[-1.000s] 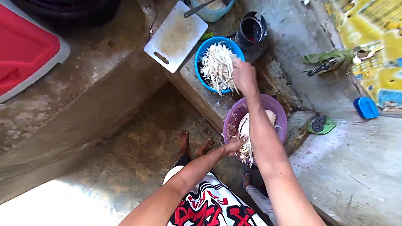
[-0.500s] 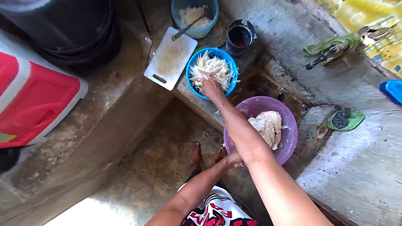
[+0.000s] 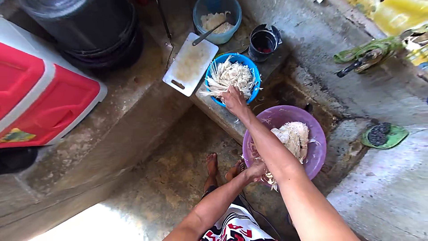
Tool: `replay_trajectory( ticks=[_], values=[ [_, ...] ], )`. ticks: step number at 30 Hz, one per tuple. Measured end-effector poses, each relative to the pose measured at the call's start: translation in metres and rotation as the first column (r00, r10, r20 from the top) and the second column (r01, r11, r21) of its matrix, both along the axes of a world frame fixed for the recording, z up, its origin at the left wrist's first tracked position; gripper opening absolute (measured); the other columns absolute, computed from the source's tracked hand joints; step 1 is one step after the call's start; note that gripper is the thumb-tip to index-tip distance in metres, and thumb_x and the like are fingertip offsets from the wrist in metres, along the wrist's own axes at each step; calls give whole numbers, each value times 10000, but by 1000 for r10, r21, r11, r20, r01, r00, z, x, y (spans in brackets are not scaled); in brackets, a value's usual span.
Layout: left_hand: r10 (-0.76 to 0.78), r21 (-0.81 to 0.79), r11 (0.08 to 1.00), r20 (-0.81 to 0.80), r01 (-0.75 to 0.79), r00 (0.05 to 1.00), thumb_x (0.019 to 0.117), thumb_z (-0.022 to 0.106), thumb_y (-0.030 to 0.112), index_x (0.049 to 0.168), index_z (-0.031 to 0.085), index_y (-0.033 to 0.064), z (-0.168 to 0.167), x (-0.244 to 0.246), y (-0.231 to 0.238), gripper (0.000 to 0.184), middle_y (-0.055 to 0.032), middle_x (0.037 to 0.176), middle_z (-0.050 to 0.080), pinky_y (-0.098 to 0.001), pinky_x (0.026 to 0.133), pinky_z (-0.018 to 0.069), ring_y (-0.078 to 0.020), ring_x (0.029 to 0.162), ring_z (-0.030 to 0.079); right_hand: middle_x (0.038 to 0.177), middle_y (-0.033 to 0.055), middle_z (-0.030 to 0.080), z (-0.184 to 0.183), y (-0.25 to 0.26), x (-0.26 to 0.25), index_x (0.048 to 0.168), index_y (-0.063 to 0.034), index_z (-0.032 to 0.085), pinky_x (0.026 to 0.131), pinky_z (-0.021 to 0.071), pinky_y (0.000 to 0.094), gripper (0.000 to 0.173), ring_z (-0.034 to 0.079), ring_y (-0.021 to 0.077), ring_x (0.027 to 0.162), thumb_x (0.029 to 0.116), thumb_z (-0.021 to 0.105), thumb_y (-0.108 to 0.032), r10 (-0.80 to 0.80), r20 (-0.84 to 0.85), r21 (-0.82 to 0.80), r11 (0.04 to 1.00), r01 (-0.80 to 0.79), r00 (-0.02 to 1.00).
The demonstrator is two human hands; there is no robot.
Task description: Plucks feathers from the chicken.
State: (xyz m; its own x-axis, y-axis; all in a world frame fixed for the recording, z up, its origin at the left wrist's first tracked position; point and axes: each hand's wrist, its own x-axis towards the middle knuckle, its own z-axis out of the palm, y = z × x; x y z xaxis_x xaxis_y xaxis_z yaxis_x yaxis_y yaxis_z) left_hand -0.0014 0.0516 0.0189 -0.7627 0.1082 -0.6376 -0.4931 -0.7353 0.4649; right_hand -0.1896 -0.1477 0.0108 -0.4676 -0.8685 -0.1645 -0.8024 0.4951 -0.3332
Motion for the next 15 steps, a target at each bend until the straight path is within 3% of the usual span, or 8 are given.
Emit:
replay_trajectory(
  ticks=[3,11,13,15],
  values=[
    [-31,-17,999,27,32,999,1081,459,187,1308,546,38,-3,-3,0,285,-68,978,665,-332,745,573,-131,818,656,1262,199,648,-8,2,-7,1149,-176,763,962,486,630,216,573,407,1251,994,614,-201,15,22,102,995,-17,1000],
    [21,14,1000,1,-21,1000,1050,488,100,1232,572,46,20,2,-11,208,-21,961,667,-269,786,563,-77,846,652,1205,224,686,-28,-23,-30,1147,-95,728,882,540,663,228,649,439,1155,945,638,-151,-184,108,232,960,155,977],
    [3,-2,1000,-15,-3,1000,1052,495,116,1335,533,51,8,-1,-5,293,-48,1026,671,-298,795,566,-101,873,657,1207,218,695,-19,-22,-41,1142,-89,736,921,528,664,231,649,434,1163,948,634,-160,-157,167,236,965,115,973],
    [-39,-11,999,-16,39,999,1060,480,145,1531,373,78,-2,-4,-1,488,-110,1177,645,-346,825,569,-146,947,658,1202,187,714,7,-15,-52,1154,-110,762,992,500,655,251,651,403,1178,947,622,-131,-94,252,192,980,45,963]
  ],
)
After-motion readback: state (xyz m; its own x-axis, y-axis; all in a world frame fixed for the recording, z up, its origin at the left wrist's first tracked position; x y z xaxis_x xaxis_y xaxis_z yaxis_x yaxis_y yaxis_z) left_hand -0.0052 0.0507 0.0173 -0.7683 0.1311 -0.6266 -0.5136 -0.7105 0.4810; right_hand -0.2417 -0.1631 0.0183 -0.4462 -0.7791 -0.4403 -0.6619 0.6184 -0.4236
